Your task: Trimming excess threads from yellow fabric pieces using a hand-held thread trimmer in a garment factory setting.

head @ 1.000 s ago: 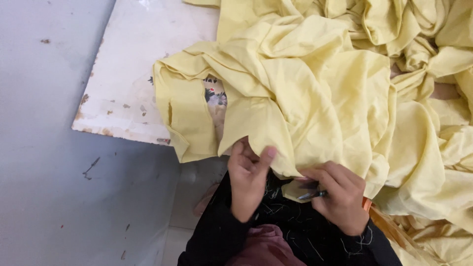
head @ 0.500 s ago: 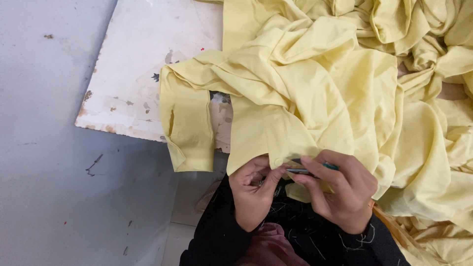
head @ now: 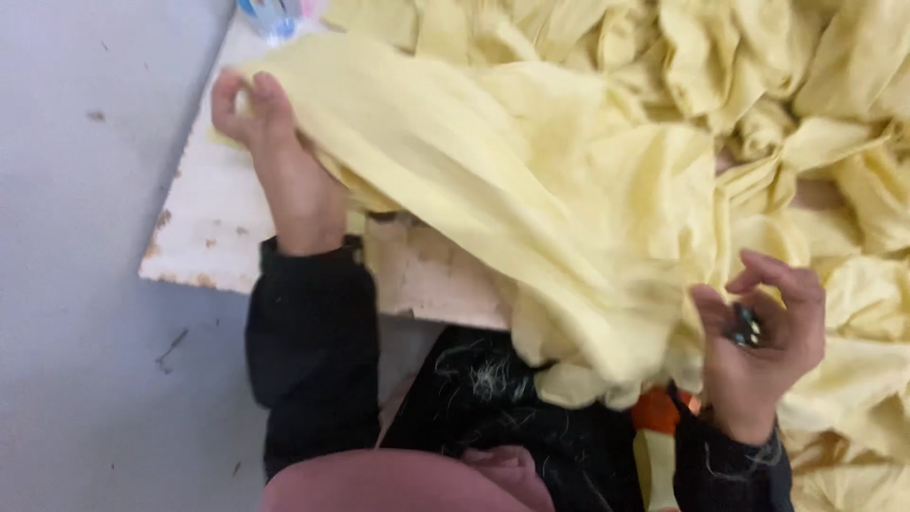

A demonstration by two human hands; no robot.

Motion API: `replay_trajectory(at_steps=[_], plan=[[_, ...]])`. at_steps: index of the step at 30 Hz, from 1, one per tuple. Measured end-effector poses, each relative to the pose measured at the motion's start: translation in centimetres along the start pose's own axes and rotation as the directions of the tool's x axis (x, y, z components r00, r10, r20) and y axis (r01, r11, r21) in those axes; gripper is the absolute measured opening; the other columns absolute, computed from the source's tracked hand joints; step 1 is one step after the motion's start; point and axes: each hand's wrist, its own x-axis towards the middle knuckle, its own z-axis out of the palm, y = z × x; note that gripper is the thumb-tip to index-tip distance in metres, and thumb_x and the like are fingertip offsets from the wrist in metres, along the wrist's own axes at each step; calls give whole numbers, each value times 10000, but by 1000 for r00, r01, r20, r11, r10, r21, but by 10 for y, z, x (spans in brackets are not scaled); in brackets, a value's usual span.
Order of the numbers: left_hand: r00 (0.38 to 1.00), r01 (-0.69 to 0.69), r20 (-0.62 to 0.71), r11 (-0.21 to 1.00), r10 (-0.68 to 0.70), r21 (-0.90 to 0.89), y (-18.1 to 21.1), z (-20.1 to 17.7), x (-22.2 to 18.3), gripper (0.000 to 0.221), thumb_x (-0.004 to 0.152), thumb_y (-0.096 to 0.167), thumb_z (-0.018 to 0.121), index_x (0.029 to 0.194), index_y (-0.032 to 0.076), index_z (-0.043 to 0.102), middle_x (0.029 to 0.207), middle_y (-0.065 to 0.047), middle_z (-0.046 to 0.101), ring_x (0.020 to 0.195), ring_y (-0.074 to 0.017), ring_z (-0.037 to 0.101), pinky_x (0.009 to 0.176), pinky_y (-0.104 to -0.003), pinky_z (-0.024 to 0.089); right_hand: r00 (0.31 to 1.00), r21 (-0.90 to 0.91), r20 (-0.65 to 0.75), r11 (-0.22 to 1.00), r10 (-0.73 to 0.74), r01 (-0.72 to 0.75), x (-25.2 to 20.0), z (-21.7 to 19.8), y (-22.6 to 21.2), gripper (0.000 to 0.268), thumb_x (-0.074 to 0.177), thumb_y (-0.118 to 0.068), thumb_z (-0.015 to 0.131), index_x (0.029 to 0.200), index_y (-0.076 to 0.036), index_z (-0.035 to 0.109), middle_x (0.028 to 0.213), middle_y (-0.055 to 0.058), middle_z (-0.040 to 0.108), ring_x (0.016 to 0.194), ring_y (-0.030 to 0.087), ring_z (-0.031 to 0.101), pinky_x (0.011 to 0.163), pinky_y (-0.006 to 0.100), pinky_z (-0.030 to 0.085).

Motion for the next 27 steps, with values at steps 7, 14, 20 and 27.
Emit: replay_trajectory(at_steps=[7, 14, 20, 27], plan=[[858, -175, 388, 517, -338, 838, 24, 20, -59, 912, 767, 343, 586, 1324, 34, -66, 1395, -195, -192, 1333, -335, -100, 1092, -429, 66, 940, -128, 88, 940, 328, -316, 35, -14, 31, 332, 897, 78, 506, 1205, -35, 455, 1035, 118, 478, 707, 126, 391, 556, 204, 351], [784, -216, 421, 435, -457, 874, 16, 29, -97, 755, 801, 366, 510, 1325, -6, 113, 1410, -210, 82, 1322, -303, 46, 1053, -390, 98, 947, -176, 143, 949, 287, -261, 50, -13, 37, 278, 905, 74, 513, 1175, 11, 488, 1051, 167, 537, 762, 134, 479, 557, 194, 377], [687, -705, 723, 172, -76, 688, -22, -2, -59, 242, 748, 70, 507, 961, -10, 589, 918, -190, 588, 875, -340, 537, 814, -407, 391, 939, -226, 278, 964, 204, -143, 66, -3, 57, 578, 667, 192, 417, 1177, -61, 516, 1146, 111, 488, 1003, 216, 503, 718, 259, 454], [820, -474, 562, -422, 107, 773, 1, 5, -62, 254, 883, 60, 438, 1108, 54, 557, 956, -92, 571, 822, -251, 520, 628, -313, 449, 905, -294, 324, 939, 275, -180, 90, 1, 61, 631, 624, 117, 444, 1198, -137, 507, 1163, 82, 501, 1072, 214, 477, 699, 289, 436]])
